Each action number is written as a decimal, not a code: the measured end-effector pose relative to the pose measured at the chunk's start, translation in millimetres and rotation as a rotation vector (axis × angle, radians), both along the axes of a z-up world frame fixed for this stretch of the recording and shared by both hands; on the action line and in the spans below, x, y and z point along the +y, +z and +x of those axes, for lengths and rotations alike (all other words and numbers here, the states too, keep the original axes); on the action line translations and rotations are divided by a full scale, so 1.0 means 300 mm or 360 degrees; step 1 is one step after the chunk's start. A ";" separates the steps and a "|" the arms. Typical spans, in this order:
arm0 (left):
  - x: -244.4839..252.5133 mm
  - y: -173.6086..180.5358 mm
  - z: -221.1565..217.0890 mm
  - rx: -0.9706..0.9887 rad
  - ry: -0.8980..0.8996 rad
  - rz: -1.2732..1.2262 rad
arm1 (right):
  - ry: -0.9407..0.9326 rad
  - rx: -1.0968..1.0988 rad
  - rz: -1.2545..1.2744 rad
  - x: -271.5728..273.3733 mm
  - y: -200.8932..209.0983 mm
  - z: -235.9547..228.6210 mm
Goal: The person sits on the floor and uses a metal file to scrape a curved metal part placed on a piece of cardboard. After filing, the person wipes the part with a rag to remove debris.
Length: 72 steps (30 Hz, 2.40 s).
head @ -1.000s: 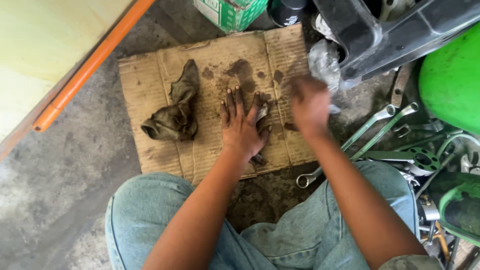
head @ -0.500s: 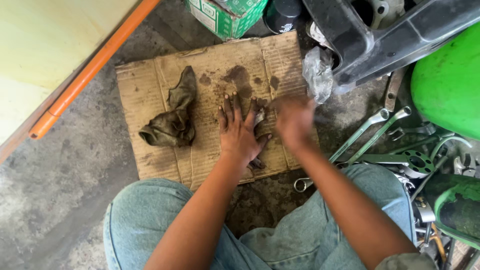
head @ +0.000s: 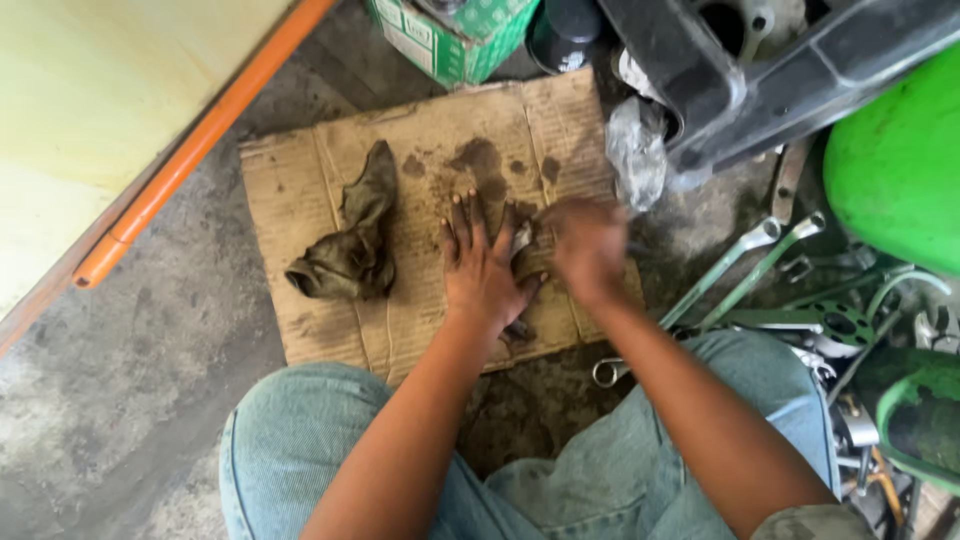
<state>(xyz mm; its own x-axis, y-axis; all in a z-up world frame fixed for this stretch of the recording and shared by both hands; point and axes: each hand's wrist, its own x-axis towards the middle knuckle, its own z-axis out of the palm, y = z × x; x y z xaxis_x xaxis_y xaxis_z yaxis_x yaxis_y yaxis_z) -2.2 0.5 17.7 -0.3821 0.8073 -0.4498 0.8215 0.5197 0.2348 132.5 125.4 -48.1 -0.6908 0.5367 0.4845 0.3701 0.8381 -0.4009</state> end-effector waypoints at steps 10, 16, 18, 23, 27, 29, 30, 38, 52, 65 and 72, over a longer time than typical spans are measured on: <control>-0.017 -0.009 0.004 -0.0062 0.0023 -0.0013 | -0.0332 -0.0456 -0.0330 0.027 -0.039 -0.023; 0.005 -0.004 -0.019 -0.0054 0.0090 0.0068 | -0.0079 -0.0322 0.0142 0.034 0.091 -0.022; -0.020 -0.013 -0.022 0.0014 0.0104 0.0151 | -0.0276 -0.0162 -0.0051 0.074 0.175 -0.015; -0.018 -0.024 -0.012 0.0001 0.0120 0.0112 | -0.0213 -0.0003 -0.0172 0.046 0.293 0.036; -0.029 -0.101 -0.025 0.0009 0.0124 0.0255 | -0.0181 0.0126 -0.0579 -0.028 0.303 0.080; -0.049 -0.150 -0.034 0.0048 0.0126 0.0481 | -0.0372 0.0383 -0.0843 -0.075 0.276 0.154; -0.055 -0.171 -0.027 0.0069 0.0132 0.0592 | -0.0473 0.0585 -0.0949 -0.106 0.243 0.193; -0.084 -0.100 -0.060 -0.0348 0.0677 0.0736 | -0.1017 0.1508 -0.2909 -0.004 -0.149 0.421; -0.373 0.064 -0.049 -0.0651 0.0905 0.1296 | -0.0433 0.1427 -0.3064 -0.186 0.057 0.356; -0.447 0.207 0.086 -0.0201 0.0656 0.1055 | -0.0234 0.1091 -0.2555 -0.264 0.077 0.436; -0.439 0.084 0.087 -0.0113 0.0626 0.0545 | -0.0311 0.1244 -0.2879 -0.268 0.145 0.403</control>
